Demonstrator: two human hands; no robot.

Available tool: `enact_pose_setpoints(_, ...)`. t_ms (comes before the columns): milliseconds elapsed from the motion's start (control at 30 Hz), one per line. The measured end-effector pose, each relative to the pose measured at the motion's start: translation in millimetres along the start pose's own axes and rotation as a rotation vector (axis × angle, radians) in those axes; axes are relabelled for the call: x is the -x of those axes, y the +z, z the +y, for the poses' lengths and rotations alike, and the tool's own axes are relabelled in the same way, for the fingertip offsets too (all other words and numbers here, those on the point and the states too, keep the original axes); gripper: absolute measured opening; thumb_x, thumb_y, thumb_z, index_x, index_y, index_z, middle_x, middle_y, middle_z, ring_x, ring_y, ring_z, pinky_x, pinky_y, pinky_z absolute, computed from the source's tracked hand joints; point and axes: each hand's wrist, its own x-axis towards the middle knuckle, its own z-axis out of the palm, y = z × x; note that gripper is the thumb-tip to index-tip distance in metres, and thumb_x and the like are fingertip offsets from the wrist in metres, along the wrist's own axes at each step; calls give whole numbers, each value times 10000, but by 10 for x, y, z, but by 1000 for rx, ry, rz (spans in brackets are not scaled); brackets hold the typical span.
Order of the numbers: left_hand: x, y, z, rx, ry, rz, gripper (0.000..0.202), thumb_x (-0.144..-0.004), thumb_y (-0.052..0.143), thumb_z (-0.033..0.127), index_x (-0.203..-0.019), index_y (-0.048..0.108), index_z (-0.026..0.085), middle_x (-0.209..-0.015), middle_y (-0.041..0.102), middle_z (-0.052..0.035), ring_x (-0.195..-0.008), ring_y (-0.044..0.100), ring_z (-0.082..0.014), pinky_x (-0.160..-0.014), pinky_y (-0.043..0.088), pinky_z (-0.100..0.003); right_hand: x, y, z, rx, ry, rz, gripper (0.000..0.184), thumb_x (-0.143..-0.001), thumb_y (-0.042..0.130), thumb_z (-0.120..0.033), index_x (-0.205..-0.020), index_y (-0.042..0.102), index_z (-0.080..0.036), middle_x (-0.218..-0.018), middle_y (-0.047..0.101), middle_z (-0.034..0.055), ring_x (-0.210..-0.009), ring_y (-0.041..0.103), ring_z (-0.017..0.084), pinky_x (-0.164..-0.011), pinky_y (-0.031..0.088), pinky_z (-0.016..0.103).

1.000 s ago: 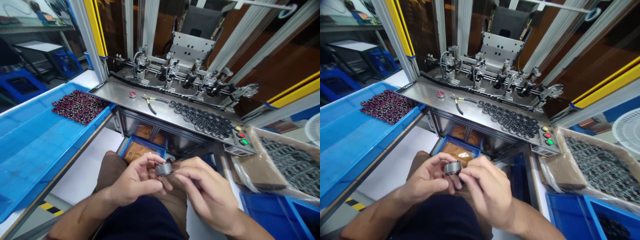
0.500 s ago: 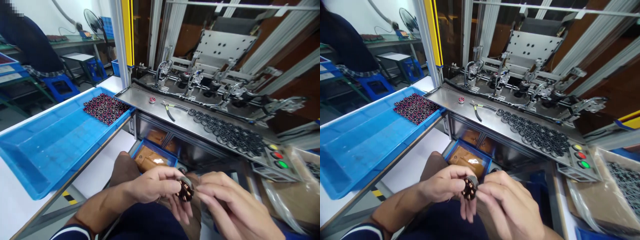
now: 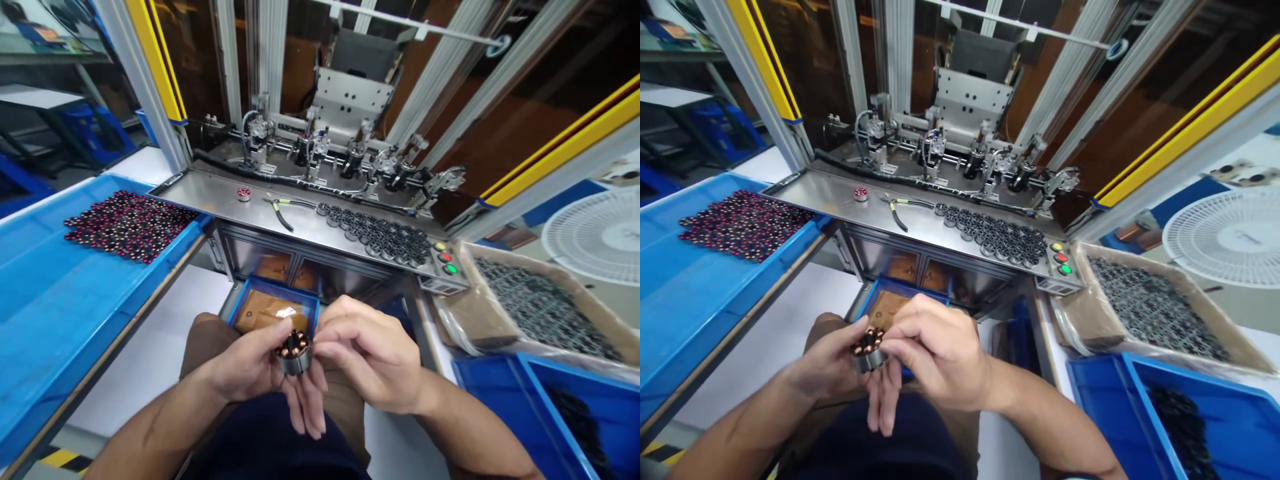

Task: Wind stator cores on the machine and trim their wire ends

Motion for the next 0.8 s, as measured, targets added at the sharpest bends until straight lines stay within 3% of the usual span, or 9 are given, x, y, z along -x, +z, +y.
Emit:
enact_pose_setpoints(67, 10, 17, -7, -17, 42, 29, 544, -938, 408, 564, -954, 674, 89, -719, 736, -136, -645, 725, -241, -530, 548, -281, 16, -1, -8, 24, 5, 26, 85, -867, 623, -85, -869, 675, -151, -733, 666, 53, -676, 628, 133, -605, 547, 243)
enact_pose_setpoints(200, 47, 96, -38, -130, 316, 276, 288, -918, 583, 337, -1150, 632, 174, -922, 723, -92, -740, 733, -189, -604, 570, -244, 55, 21, -18, 73, 71, 123, 109, -867, 611, -66, -829, 674, -147, -724, 665, 50, -667, 617, 125, -612, 538, 243)
enact_pose_setpoints(333, 55, 135, -66, -259, 634, 410, 399, -781, 722, 81, -1107, 612, 282, -1163, 648, -21, -1043, 674, -180, -859, 562, -279, 73, 50, 4, 98, 159, 170, 124, -881, 601, -84, -798, 666, -151, -712, 654, 45, -668, 614, 127, -607, 528, 251)
enact_pose_setpoints(400, 37, 126, -60, -213, 721, 396, 460, -710, 794, 106, -1086, 603, 290, -1145, 660, -2, -1194, 601, -206, -977, 511, -311, 72, 54, 25, 68, 130, 170, 133, -882, 594, -82, -784, 657, -145, -696, 647, 46, -671, 613, 132, -609, 527, 256)
enact_pose_setpoints(467, 5, 98, -42, -96, 637, 355, 448, -744, 796, 305, -1146, 604, 267, -1128, 687, -27, -1206, 597, -220, -997, 497, -317, 69, 47, 42, 26, 62, 145, 129, -880, 591, -78, -793, 658, -145, -695, 655, 49, -682, 618, 139, -622, 538, 266)
enact_pose_setpoints(567, -37, 36, -25, 43, 178, 128, 563, -908, 459, 611, -1070, 680, 119, -979, 744, -133, -948, 720, -239, -812, 573, -312, 70, 21, 51, -1, -6, 96, 101, -870, 606, -75, -825, 667, -142, -715, 675, 57, -696, 630, 143, -631, 554, 264)
enact_pose_setpoints(633, -38, 6, -33, 81, -40, -42, 698, -952, 283, 623, -962, 704, 65, -783, 745, -157, -735, 742, -247, -609, 576, -294, 78, -2, 45, 5, -10, 87, 82, -862, 625, -77, -839, 671, -141, -728, 681, 58, -686, 632, 137, -621, 555, 252)
enact_pose_setpoints(700, -14, 3, -49, 51, -9, -36, 597, -969, 338, 554, -992, 691, 73, -740, 741, -145, -656, 732, -232, -528, 548, -262, 90, -19, 36, 18, -5, 101, 73, -858, 639, -83, -840, 672, -146, -732, 678, 53, -674, 629, 130, -606, 551, 242)
enact_pose_setpoints(800, 34, 38, -74, -102, 208, 173, 338, -940, 544, 379, -1180, 631, 157, -904, 737, -98, -742, 731, -190, -621, 569, -247, 103, -23, 28, 50, 29, 142, 86, -861, 631, -76, -821, 670, -142, -712, 660, 48, -659, 619, 124, -595, 539, 240)
